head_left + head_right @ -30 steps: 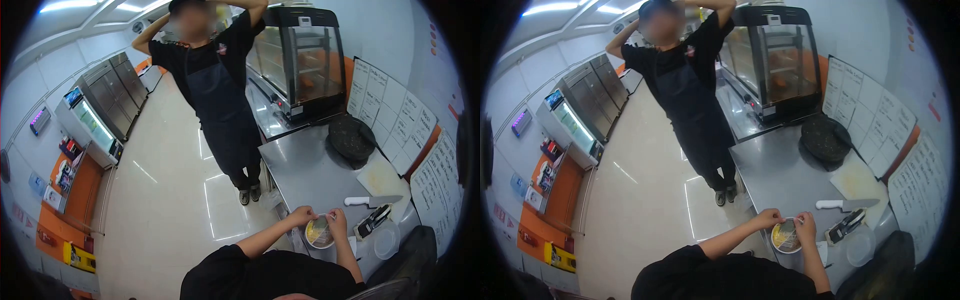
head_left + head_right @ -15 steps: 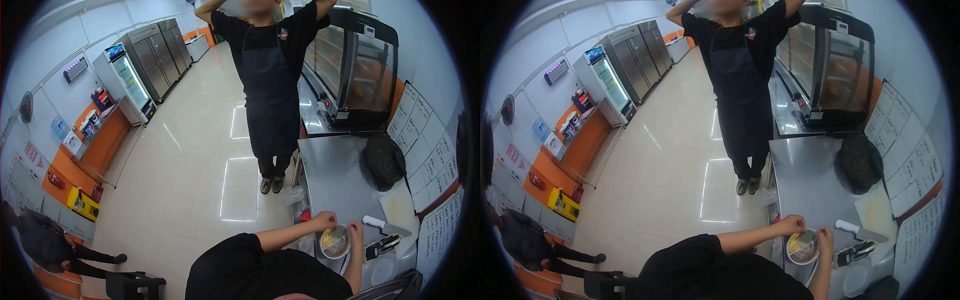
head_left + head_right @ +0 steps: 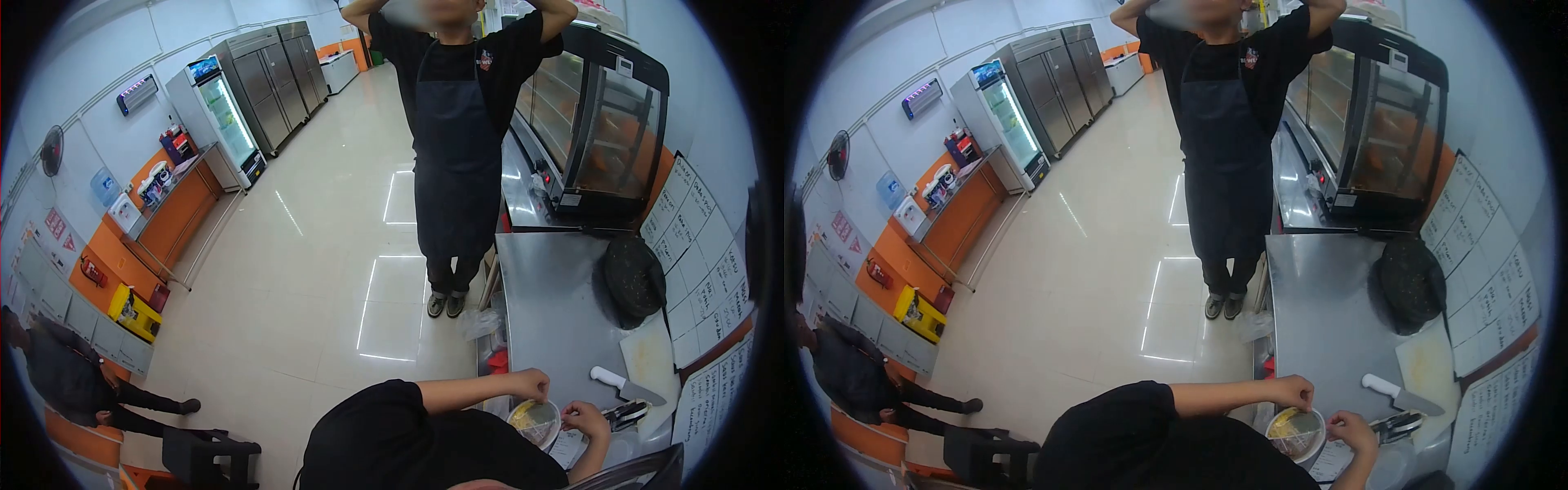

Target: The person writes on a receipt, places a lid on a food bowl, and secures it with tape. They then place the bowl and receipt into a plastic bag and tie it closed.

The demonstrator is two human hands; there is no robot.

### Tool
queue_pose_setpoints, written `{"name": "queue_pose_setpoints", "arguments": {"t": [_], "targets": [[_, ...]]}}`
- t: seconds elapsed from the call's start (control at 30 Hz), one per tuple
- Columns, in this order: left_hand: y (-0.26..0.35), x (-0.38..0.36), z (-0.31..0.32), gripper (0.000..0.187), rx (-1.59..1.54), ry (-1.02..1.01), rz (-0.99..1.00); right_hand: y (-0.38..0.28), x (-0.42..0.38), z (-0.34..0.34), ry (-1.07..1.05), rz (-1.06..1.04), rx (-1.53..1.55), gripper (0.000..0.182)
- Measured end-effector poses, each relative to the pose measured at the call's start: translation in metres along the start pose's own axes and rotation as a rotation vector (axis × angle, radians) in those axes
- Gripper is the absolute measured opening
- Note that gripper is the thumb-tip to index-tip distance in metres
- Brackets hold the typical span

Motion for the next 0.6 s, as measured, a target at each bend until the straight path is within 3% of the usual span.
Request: {"name": "queue_pose_setpoints", "arguments": {"t": [0.17, 0.27, 0.37, 0.6], "targets": [[0.014, -0.001, -0.011, 0.021, 0.028, -0.083, -0.071, -0.001, -0.008, 0.003, -0.032, 0.064, -0.123, 0.015], [0.014, -0.002, -0.010, 0.019, 0.067, -0.087, -0.012, 0.009, -0.014, 0.001, -0.051, 0.095, -0.118, 0.018], [0.018, -0.004, -0.010, 0.017, 0.218, -0.037, 0.107, 0.008, -0.021, 0.008, 0.003, 0.009, -0.128, 0.016], [0.022, -0.010, -0.012, 0.017, 0.223, -0.034, 0.068, 0.036, -0.011, 0.011, -0.007, -0.110, 0.103, 0.009]]}}
Point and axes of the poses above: each hand's wrist, its own x-axis towards the middle knuckle, its own z-axis out of the palm, y = z × x, the point moved 1 cm from there along x, towards the middle knuckle, and after that the axes turned 11 degrees about x, right-handed, at the moved point
